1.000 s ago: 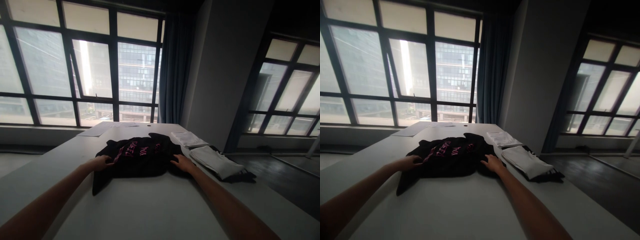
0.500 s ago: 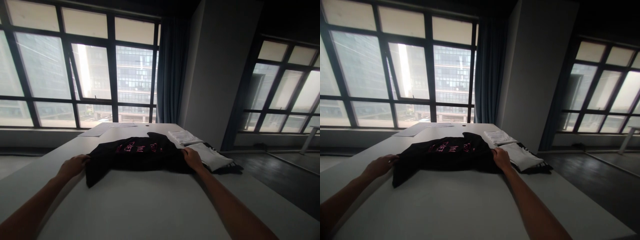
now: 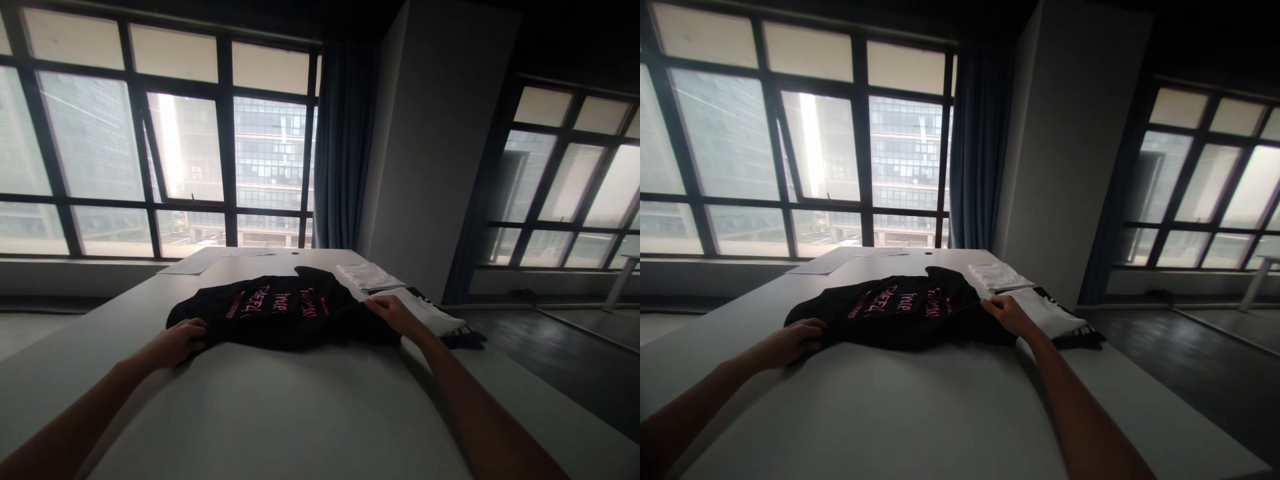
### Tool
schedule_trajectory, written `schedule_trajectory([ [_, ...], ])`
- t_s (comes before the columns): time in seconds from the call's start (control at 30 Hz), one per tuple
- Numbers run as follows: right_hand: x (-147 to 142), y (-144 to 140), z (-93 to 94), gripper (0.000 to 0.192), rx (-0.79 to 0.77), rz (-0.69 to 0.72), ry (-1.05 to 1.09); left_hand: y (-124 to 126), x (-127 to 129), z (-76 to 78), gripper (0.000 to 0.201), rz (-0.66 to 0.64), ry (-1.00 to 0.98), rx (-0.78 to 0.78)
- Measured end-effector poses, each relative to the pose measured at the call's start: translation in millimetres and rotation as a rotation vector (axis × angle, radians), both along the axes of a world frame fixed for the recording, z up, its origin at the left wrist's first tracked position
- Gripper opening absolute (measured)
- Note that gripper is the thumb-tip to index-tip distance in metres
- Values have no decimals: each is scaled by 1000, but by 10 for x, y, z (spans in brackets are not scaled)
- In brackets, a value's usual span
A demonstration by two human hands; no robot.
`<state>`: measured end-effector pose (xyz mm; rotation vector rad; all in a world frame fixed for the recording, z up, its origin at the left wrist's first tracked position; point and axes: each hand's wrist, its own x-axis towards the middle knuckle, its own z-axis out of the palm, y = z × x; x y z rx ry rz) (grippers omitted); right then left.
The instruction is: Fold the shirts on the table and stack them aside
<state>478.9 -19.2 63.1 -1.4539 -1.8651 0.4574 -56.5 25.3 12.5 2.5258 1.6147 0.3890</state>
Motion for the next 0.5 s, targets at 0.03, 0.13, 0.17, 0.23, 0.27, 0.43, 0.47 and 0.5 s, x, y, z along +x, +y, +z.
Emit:
schedule_trajectory([
  [0.03, 19, -28, 12, 68, -115, 25, -19, -20, -73, 66, 42, -25, -48, -32],
  [0.13, 55, -48, -42, 75, -370, 100, -120, -104, -358, 265, 51, -71, -233, -131],
  [0.17, 53, -29, -89, 70, -364, 101, -175, -126, -455, 312, 53, -60, -279, -173],
  [0.23, 27, 38, -204, 67, -290, 60, -297, -148, -607, 366, 54, -7, -342, -250],
  [0.27, 3, 80, -259, 72, -259, 40, -351, -147, -654, 378, 53, 18, -364, -277],
  [0.43, -97, 193, -300, 26, -187, -5, -449, -156, -681, 413, 48, 54, -453, -268],
  [0.47, -81, 169, -250, 19, -162, 5, -403, -181, -696, 418, 47, 53, -461, -273],
  [0.5, -43, 124, -188, 18, -151, 38, -321, -216, -730, 416, 48, 78, -458, -254],
])
